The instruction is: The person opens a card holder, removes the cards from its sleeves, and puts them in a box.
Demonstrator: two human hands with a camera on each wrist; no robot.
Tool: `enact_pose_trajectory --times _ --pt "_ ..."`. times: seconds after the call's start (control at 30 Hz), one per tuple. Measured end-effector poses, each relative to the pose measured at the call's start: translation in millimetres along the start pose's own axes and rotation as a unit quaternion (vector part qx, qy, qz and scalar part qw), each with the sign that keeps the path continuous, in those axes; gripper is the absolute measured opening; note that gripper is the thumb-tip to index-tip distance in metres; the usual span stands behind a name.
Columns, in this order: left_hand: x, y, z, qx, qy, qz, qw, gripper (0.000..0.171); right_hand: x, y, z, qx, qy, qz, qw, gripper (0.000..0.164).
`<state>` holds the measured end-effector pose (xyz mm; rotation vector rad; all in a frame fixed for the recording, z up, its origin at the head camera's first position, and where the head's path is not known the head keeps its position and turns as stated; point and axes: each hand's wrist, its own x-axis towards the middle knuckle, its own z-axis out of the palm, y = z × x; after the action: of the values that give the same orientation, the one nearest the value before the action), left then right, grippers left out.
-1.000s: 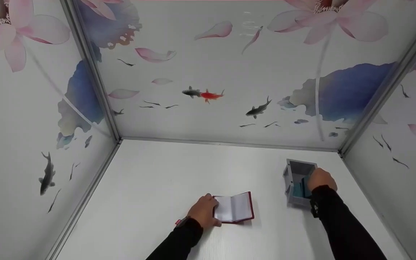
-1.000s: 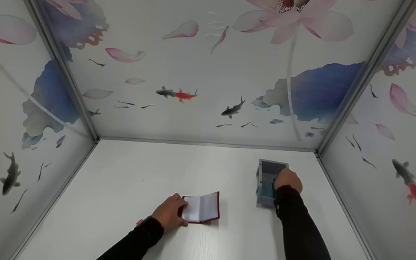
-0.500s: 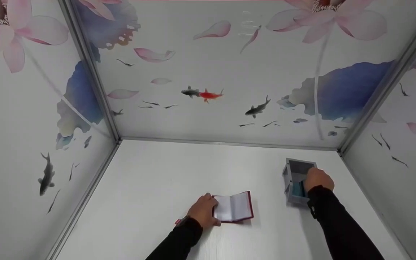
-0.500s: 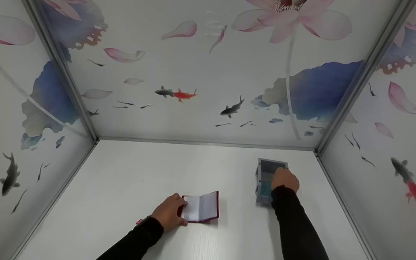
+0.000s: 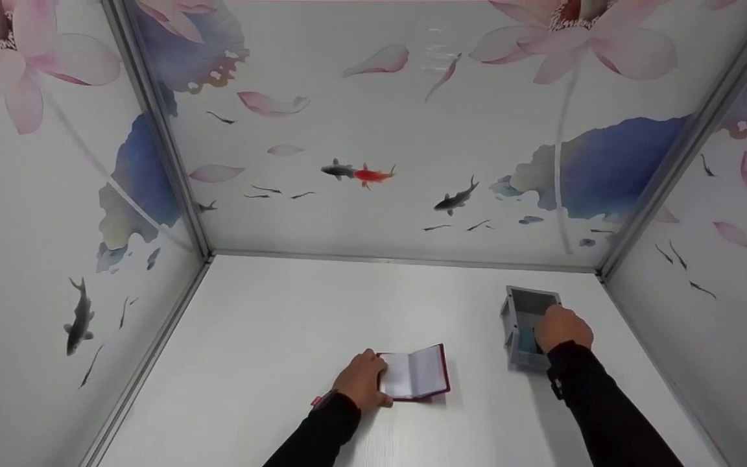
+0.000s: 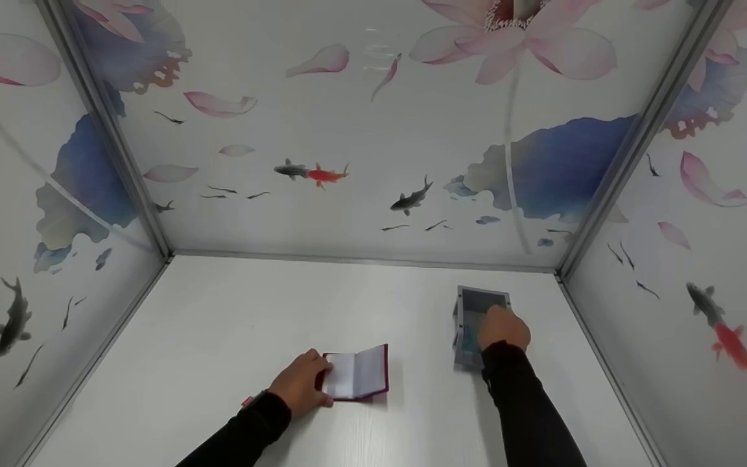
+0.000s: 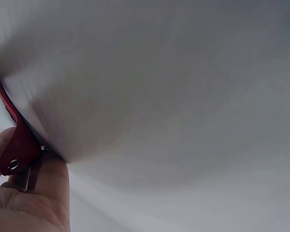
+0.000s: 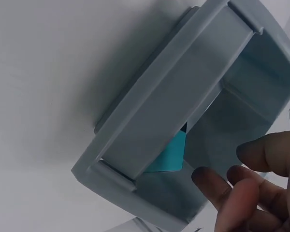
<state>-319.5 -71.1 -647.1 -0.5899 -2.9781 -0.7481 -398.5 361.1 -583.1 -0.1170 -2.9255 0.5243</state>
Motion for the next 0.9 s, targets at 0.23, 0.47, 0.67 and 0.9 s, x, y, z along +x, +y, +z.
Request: enact_pose_trajectory --times 0.23,0.47,0.67,0.9 --pt "3.3 -1.5 -2.8 -0.006 0.002 0.001 1.0 0.059 4 -3 3 0.042 -0.001 -0.003 0.999 0.041" --pt "4.3 -15.6 -3.4 -0.026 0.008 -0.005 0.9996 0.063 6 -35 1 0.059 0.005 -0.032 0.998 0.046" --pt "11.1 -15.2 -20.7 -0.058 -0.027 -0.033 0.9974 0.071 9 -69 -3 0.068 0.007 -0.057 0.996 0.052" --pt "23.4 1.8 -51.1 -0.055 -0.004 -0.036 0.9978 0.067 11 -95 -2 0.058 0.02 -0.081 0.995 0.04"
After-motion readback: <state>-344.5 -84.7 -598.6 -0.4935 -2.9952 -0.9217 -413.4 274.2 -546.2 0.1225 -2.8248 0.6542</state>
